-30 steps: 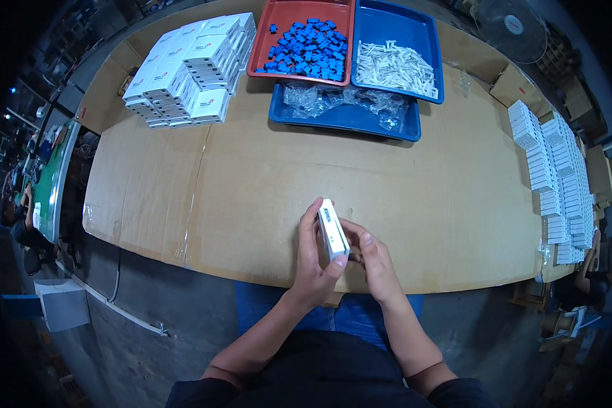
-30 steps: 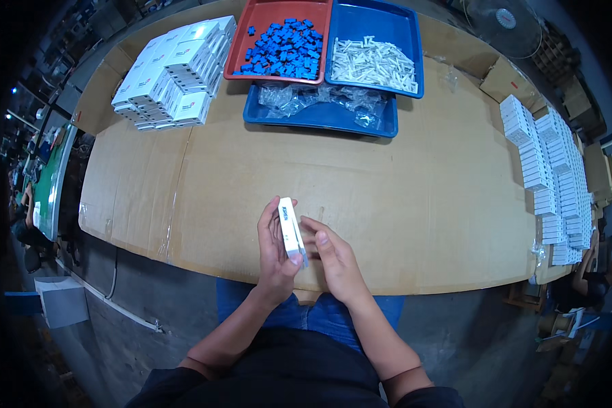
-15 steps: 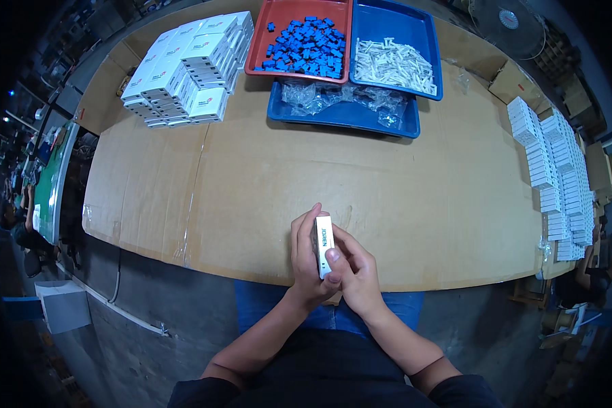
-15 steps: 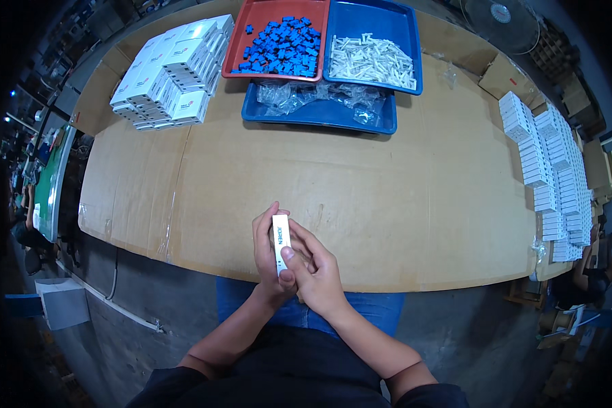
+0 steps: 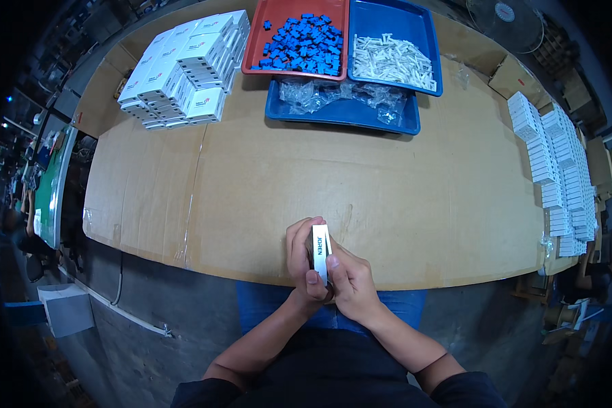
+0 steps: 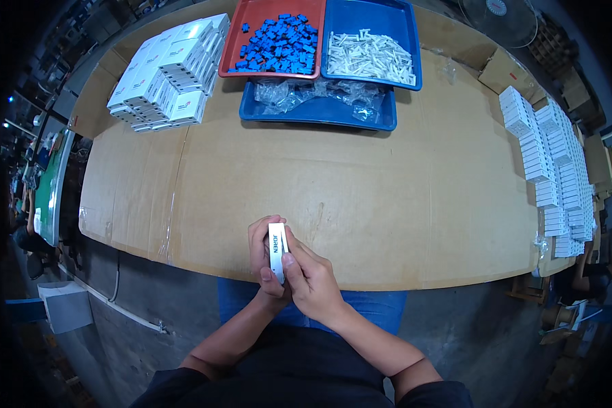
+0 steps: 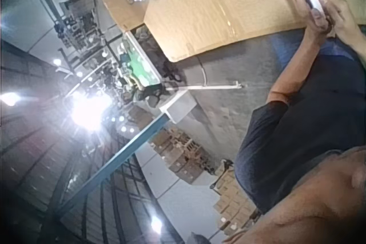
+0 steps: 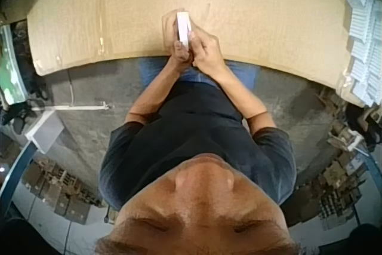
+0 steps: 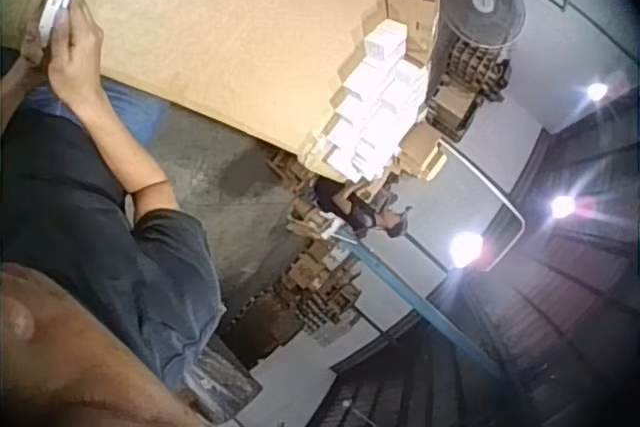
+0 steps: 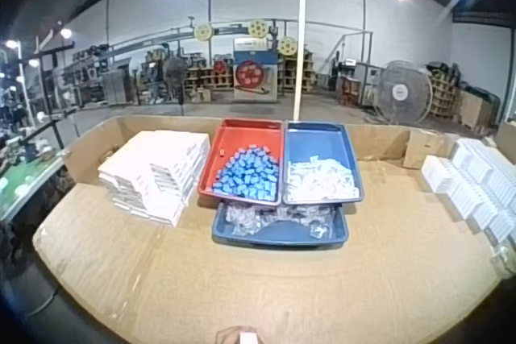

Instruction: Packing electronic components into boxes, including adding blue and white plastic parts to the kits.

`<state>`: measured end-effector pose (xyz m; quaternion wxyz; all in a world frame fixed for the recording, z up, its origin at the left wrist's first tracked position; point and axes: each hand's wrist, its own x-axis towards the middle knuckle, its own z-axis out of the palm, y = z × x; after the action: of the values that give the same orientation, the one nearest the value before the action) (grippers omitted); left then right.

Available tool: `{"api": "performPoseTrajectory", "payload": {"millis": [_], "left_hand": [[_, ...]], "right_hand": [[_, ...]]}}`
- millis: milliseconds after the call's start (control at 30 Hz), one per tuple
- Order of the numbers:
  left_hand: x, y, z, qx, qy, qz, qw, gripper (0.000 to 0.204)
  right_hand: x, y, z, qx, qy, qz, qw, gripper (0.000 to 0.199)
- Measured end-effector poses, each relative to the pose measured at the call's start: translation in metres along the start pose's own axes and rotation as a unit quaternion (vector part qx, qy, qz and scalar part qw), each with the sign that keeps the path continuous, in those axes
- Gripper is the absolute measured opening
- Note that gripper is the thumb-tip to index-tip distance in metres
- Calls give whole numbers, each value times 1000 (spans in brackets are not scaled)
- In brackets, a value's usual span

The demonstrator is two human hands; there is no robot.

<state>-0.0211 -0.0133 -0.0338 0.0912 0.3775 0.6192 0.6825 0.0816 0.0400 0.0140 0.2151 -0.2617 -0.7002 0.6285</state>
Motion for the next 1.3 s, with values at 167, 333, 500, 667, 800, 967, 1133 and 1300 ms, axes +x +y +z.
{"api": "performPoseTrajectory", "payload": {"millis": [167, 333, 500, 667, 800, 967, 1133, 1300], "left_hand": [[-1, 0, 2, -1, 3, -1, 1000, 96], [-3, 1, 2, -14, 18, 12, 1000, 88], [-4, 2, 4, -18, 5, 0, 1000, 87], [-4, 1, 6, -35, -7, -20, 999, 85], [-1, 1, 7, 0, -28, -17, 999, 100], [9, 1, 2, 14, -80, 26, 996, 116], [-8, -1, -3, -215, -132, -176, 951, 100], [-1, 36, 3, -354, -211, -452, 791, 88]], "right_hand": [[1, 0, -2, -25, -7, -24, 999, 51], [-2, 1, -2, -40, -6, -31, 999, 51], [-3, 4, -5, -49, -6, -31, 998, 51], [-2, -1, -8, -47, 2, -37, 998, 49], [1, 1, -7, -63, 30, -42, 997, 42], [5, 6, -28, -17, 20, -9, 1000, 51], [-3, -14, -50, -124, 9, -11, 992, 69], [-3, -6, -64, -283, -28, -281, 917, 88]]}}
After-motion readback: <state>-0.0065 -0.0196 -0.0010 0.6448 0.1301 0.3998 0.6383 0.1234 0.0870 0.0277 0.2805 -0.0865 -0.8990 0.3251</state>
